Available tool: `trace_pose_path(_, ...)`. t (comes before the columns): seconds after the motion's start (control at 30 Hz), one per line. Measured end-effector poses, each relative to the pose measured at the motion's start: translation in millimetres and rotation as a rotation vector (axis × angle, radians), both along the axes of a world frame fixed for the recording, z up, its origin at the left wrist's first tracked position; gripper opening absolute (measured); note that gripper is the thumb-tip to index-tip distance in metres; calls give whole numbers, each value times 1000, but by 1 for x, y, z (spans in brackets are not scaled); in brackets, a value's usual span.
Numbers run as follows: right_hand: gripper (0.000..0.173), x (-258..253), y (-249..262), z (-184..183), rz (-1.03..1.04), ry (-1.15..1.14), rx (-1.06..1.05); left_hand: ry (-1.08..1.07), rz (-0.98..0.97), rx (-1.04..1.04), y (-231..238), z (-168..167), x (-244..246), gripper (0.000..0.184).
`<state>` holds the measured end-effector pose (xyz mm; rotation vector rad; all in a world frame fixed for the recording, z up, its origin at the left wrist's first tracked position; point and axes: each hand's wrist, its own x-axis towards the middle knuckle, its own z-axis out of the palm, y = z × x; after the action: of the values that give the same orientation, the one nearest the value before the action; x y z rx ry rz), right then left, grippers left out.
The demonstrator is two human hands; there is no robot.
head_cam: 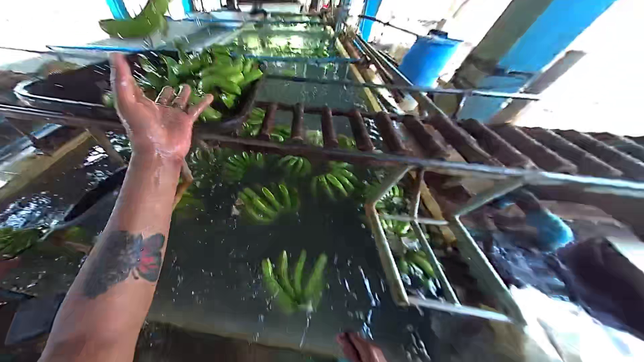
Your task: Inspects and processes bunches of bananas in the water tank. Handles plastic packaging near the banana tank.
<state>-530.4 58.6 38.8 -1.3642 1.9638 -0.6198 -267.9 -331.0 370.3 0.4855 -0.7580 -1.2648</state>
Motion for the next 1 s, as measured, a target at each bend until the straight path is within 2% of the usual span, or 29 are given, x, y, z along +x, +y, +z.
trace_pose_path(0.07,33,-1,18,0,-68,-4,49,-285,-140,100,32,-55,-28,58)
trace_pose_path(0.13,33,-1,36,-9,-113,-11,126,-617,-463,244,72,-151,-41,55)
trace_pose_path(0.2,35,1,53,-20,-127,-32,256,-871,-764,475,108,-251,-42,48)
trace_pose_path(0.27,35,4,69,-36,-125,-75,416,-997,-910,720,141,-321,-40,45)
trace_pose_path(0.33,34,7,84,-58,-157,-130,499,-1046,-950,866,172,-363,-42,47)
trace_pose_path(0.43,31,12,101,-99,-290,-225,458,-1156,-1023,830,207,-397,-55,52)
trace_pose_path(0.5,30,11,100,-117,-372,-245,412,-1297,-1096,637,218,-415,-71,58)
trace_pose_path(0.63,30,-1,81,-122,-463,-412,551,-1696,-1070,152,223,-440,-111,72)
trace_pose_path(0.8,25,-10,69,-122,-651,-686,656,-1900,-940,-51,220,-490,-147,99)
trace_pose_path(0.87,26,-11,68,-124,-675,-694,693,-1907,-894,-42,219,-506,-152,93)
trace_pose_path(0.97,24,-13,64,-125,-688,-697,708,-1817,-810,15,212,-515,-156,62)
trace_pose_path(1.0,24,-13,64,-124,-691,-705,708,-1742,-823,87,204,-513,-155,58)
